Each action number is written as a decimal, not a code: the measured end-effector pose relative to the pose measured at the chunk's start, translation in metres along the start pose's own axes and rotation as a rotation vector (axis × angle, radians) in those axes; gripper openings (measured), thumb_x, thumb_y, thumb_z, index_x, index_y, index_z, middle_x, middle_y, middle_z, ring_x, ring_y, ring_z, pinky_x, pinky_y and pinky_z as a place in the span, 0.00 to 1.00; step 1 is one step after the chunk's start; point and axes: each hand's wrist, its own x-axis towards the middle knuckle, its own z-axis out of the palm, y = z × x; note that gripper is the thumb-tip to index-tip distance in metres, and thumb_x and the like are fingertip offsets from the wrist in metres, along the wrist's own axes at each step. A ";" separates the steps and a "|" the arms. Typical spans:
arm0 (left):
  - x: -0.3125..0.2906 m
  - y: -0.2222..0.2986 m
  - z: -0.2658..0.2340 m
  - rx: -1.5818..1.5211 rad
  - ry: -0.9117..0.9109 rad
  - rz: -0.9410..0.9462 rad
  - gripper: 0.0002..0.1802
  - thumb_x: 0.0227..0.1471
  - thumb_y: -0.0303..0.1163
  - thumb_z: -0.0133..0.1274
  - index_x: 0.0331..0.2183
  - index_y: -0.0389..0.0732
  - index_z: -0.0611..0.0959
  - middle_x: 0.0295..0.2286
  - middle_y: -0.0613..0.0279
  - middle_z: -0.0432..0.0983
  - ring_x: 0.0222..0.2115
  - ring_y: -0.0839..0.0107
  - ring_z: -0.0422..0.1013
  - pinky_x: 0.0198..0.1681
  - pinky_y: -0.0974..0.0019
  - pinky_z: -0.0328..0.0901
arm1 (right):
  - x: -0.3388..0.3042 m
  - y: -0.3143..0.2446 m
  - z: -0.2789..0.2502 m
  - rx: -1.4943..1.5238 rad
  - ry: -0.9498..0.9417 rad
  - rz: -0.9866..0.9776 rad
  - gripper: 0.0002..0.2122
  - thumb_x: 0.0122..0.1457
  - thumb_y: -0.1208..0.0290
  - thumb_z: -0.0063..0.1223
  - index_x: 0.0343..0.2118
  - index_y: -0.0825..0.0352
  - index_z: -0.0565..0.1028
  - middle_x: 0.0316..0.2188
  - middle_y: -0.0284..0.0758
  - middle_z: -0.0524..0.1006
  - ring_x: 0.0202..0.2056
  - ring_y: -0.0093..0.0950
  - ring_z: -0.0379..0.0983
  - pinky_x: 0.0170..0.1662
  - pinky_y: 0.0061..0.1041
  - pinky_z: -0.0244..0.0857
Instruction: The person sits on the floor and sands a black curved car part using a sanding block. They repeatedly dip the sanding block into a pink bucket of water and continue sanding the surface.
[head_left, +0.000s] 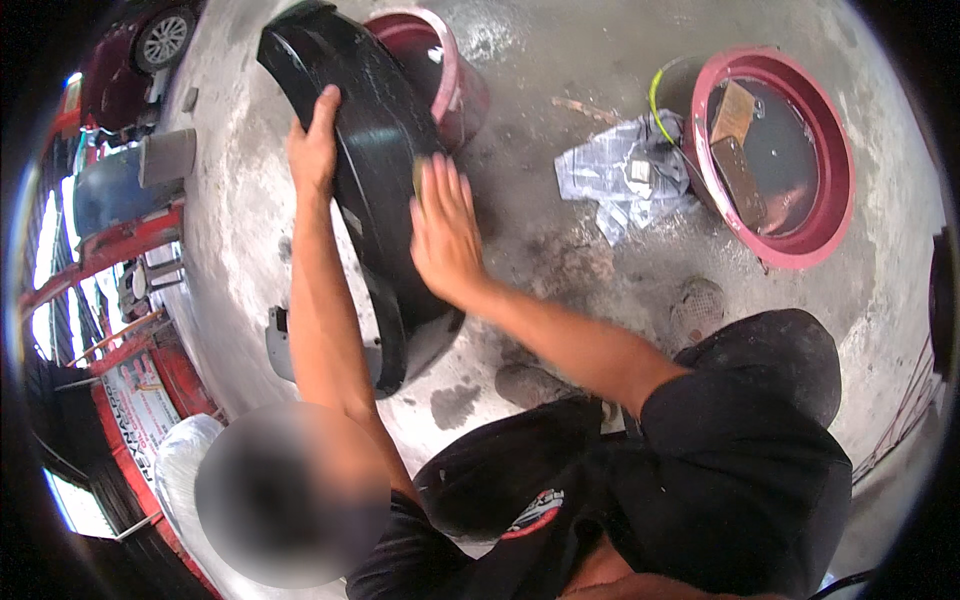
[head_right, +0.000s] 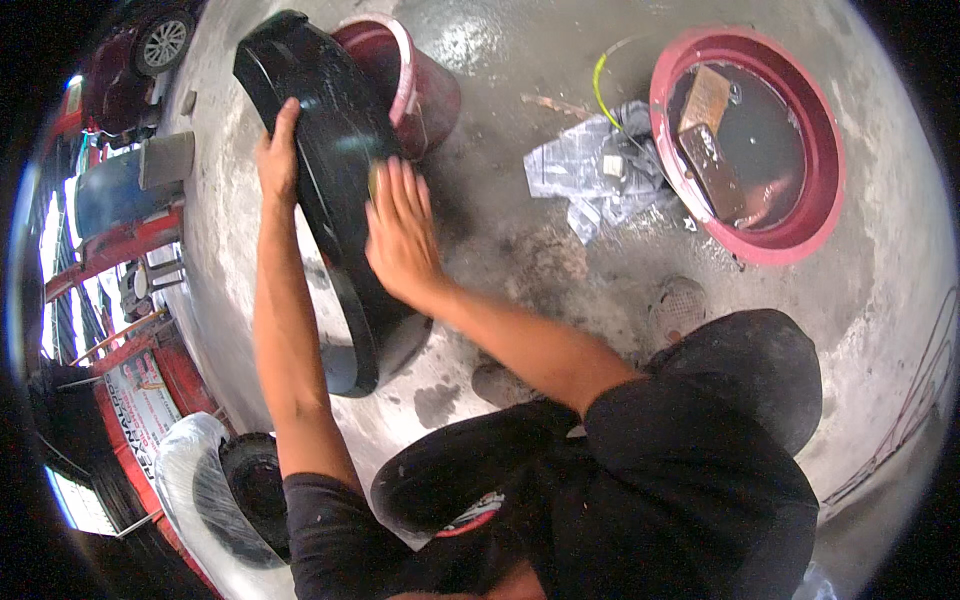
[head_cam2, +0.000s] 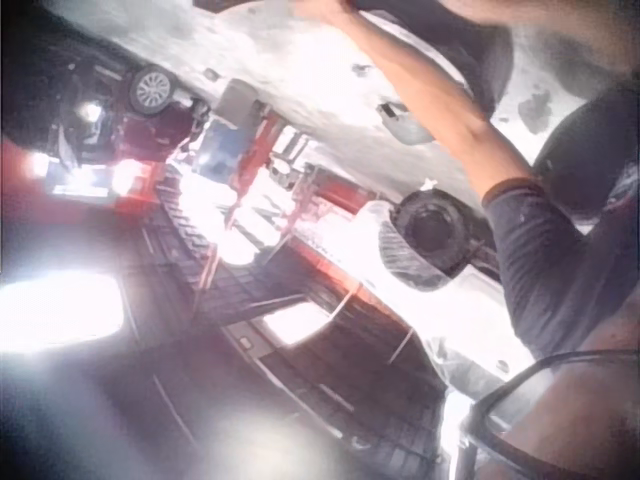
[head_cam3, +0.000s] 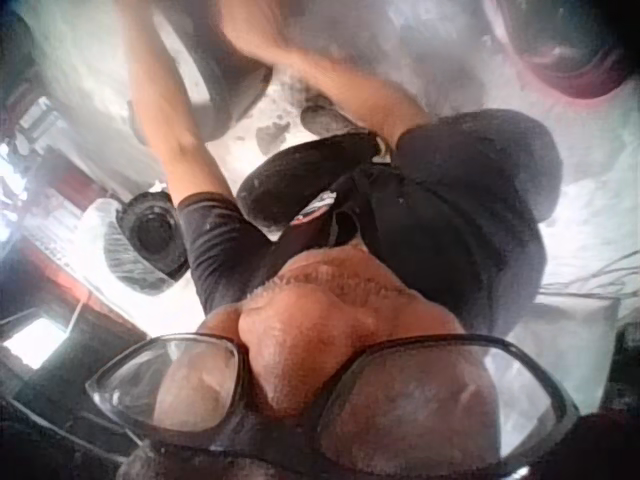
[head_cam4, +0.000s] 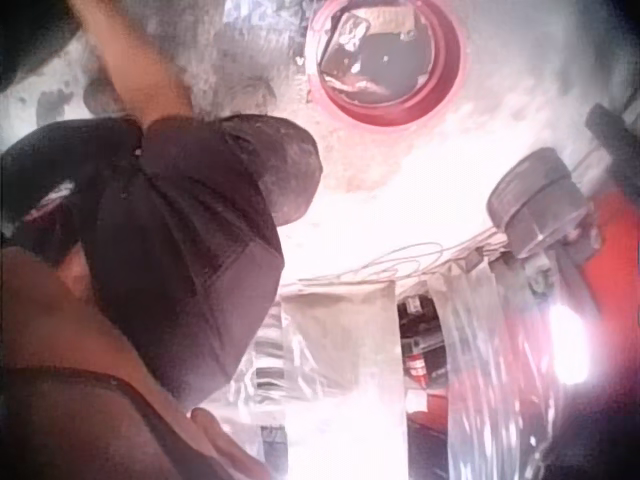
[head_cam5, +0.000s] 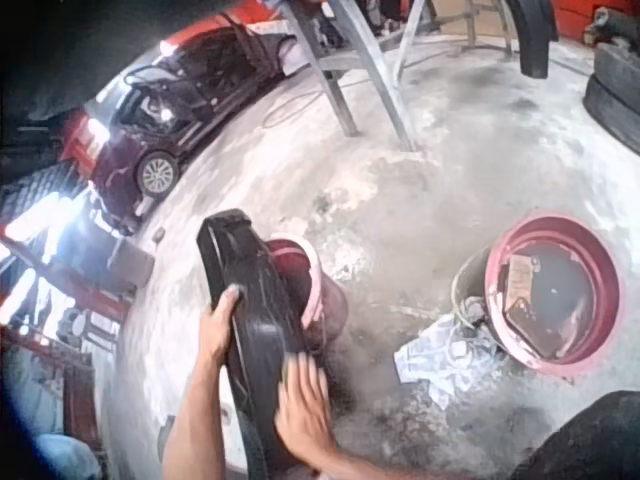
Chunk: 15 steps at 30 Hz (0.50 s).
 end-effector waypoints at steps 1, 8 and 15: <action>-0.002 0.002 0.000 -0.009 -0.016 -0.052 0.40 0.51 0.55 0.65 0.50 0.27 0.81 0.44 0.48 0.81 0.45 0.62 0.76 0.53 0.64 0.67 | 0.035 0.005 -0.002 0.026 0.023 0.014 0.29 0.68 0.70 0.45 0.68 0.78 0.54 0.68 0.59 0.55 0.70 0.55 0.49 0.71 0.52 0.42; 0.011 -0.014 -0.004 -0.022 -0.016 0.043 0.40 0.53 0.54 0.63 0.51 0.25 0.80 0.47 0.45 0.80 0.48 0.60 0.75 0.56 0.63 0.65 | -0.059 0.001 0.011 0.075 0.006 0.056 0.30 0.67 0.74 0.45 0.69 0.77 0.51 0.68 0.60 0.54 0.70 0.56 0.47 0.71 0.52 0.41; 0.011 -0.019 -0.008 0.138 0.067 0.048 0.49 0.58 0.64 0.52 0.51 0.20 0.78 0.50 0.34 0.76 0.55 0.51 0.72 0.61 0.59 0.60 | 0.004 0.006 0.003 -0.067 -0.023 -0.114 0.29 0.67 0.68 0.46 0.68 0.75 0.57 0.67 0.55 0.59 0.69 0.50 0.53 0.71 0.52 0.42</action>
